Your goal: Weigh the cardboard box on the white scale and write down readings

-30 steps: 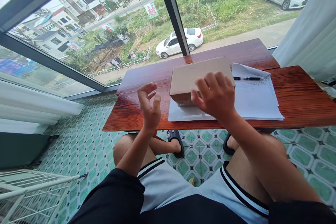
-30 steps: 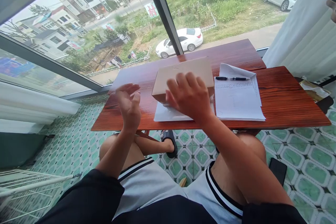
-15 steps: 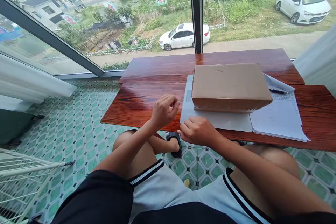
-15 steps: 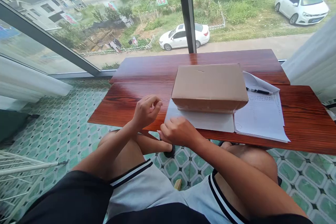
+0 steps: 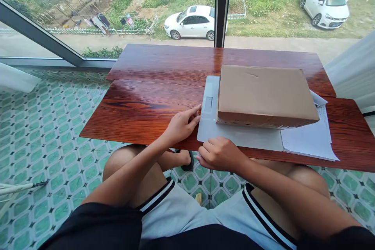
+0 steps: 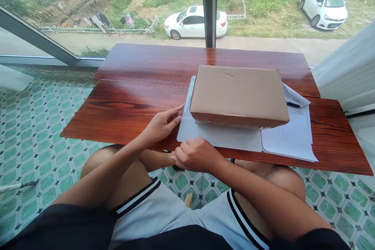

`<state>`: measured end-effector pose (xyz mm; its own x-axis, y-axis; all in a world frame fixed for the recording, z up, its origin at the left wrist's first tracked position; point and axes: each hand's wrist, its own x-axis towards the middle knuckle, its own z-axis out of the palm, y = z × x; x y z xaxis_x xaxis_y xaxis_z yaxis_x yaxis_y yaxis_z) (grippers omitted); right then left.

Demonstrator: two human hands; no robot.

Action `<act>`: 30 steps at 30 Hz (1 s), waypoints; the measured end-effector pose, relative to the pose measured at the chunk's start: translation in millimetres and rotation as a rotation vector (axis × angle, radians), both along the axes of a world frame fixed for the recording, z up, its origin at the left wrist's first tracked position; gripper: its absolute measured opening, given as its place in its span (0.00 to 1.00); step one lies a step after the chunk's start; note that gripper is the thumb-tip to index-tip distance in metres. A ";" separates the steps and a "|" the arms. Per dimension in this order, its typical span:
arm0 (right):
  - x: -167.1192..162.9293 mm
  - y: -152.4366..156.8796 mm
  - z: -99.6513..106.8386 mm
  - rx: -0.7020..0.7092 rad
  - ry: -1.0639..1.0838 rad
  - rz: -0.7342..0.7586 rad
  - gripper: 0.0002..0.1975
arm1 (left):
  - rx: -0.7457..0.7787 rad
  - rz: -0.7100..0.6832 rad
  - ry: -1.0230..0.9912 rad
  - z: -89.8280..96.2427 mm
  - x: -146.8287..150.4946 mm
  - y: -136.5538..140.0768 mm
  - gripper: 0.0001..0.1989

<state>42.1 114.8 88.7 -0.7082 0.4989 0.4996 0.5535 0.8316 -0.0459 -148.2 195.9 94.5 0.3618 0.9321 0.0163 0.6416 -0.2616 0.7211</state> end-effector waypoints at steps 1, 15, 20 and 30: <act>-0.1 -0.4 0.3 0.004 -0.002 0.004 0.18 | 0.013 0.004 0.033 0.5 1.4 -1.0 0.26; 4.2 1.5 -0.6 -0.052 -0.031 -0.053 0.20 | 0.045 -0.019 0.017 -1.4 16.0 -0.7 0.23; 4.8 1.5 -0.6 -0.050 -0.017 -0.077 0.20 | 0.070 -0.039 0.025 -3.7 23.2 -0.9 0.24; 10.6 1.7 -3.9 -0.117 -0.063 -0.083 0.21 | 0.110 -0.042 0.131 -10.2 29.9 -1.4 0.26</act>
<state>52.7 116.5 84.8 -0.6904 0.6092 0.3901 0.6247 0.7740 -0.1031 -118.3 194.6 84.3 0.4060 0.9114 0.0676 0.7152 -0.3629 0.5973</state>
